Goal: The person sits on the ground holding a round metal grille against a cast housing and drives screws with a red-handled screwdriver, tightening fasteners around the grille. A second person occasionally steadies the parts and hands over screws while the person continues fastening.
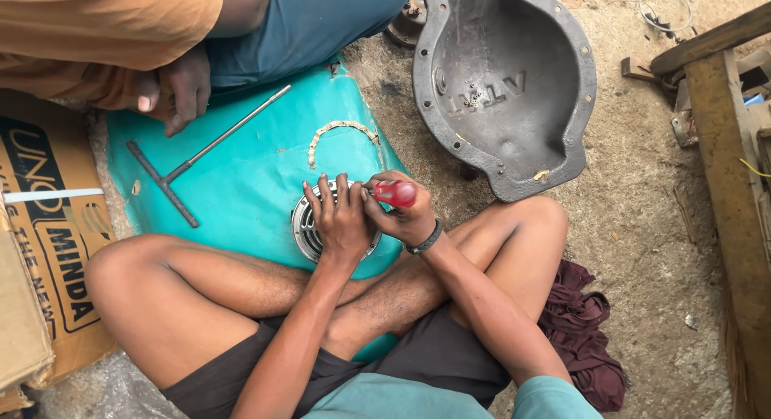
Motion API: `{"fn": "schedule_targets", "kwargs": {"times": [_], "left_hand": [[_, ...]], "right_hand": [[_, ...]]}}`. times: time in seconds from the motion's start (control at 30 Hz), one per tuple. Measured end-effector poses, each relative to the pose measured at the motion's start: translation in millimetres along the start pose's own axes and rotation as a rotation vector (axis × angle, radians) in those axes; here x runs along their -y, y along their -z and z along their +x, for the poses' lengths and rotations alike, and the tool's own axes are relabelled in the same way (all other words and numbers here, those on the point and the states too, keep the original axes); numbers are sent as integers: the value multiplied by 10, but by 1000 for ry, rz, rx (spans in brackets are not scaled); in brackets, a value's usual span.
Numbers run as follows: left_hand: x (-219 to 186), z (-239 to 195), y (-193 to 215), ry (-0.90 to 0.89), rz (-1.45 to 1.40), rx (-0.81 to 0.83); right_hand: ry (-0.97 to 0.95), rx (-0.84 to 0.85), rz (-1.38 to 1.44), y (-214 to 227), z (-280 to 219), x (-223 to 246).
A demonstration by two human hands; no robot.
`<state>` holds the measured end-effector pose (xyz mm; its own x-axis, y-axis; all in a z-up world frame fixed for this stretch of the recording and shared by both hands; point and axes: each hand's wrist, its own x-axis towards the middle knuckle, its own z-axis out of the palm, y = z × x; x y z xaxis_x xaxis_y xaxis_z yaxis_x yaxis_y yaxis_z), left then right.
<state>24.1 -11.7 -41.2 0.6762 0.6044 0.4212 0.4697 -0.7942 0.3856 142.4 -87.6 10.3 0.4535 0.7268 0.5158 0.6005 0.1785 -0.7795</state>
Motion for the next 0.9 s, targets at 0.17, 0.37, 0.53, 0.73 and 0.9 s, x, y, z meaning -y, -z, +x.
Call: {"fn": "schedule_targets", "kwargs": {"times": [0.17,0.37,0.53,0.73,0.9], "left_hand": [[-20,25,34,-12,-22,14],[100,-96,-141,-49,52,46],[17,-18,-37,-31,28,81],[118,-118,-171,-57,197,51],[32,-42,-33,-60,24,20]], "right_hand": [[-1,112,-10,152,51,28],[124,285,-36,287,47,-160],[114,298,-35,352,96,-160],[184,391,-70,980,489,-137],[-206,-63,-442,1605,858,-822]]}}
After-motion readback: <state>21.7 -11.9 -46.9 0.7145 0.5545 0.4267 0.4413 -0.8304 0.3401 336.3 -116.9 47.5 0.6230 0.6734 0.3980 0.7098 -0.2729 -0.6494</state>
